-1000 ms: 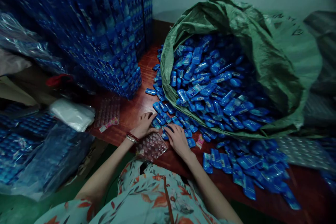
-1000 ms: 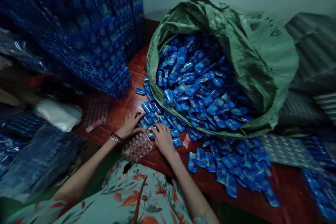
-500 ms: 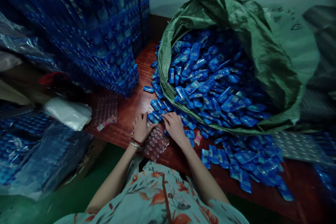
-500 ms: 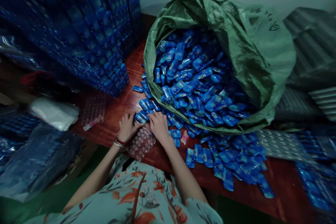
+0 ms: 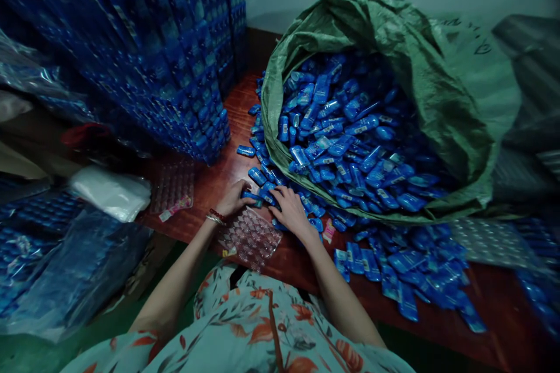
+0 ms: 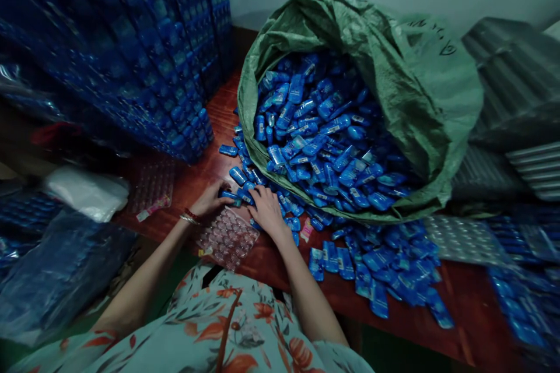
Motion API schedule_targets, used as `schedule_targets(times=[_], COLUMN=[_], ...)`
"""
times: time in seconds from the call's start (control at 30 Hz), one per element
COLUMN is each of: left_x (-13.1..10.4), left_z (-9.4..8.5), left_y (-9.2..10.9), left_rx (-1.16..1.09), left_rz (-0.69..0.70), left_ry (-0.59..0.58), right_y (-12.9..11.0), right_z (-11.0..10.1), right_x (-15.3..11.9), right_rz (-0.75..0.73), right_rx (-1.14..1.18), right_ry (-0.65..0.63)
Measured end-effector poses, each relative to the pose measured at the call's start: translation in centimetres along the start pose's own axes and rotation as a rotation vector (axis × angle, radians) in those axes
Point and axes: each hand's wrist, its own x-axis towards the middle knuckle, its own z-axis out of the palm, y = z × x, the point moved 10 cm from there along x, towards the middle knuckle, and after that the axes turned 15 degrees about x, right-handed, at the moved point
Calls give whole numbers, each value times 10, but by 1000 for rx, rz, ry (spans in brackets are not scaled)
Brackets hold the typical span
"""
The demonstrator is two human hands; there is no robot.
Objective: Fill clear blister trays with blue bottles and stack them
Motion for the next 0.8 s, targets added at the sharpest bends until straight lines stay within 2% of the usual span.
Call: schedule_targets(times=[0.23,0.4,0.57,0.63,0.7,0.8], left_x=[-12,-28,-48,-56,-62,-74], left_z=[-27,-36,-56,-57,-50,-42], left_y=[-19,-29,-40,-40,-41,-42], left_rx=[-37,-91,-205,-233,-248,-138], left_rz=[-59,-148,-235,-221,-215,-219], left_ry=[112,195,414,420,363,328], right_y=[4,-3,-7,3,16,24], right_z=[0,-1,2,2,4,5], right_x=[-9,-7,0,4,7,7], right_rz=[31,48,29,82,145,167], right_rx=[-33,-19,34,101,155,208], right_ry=[98,131,165,191,199,203])
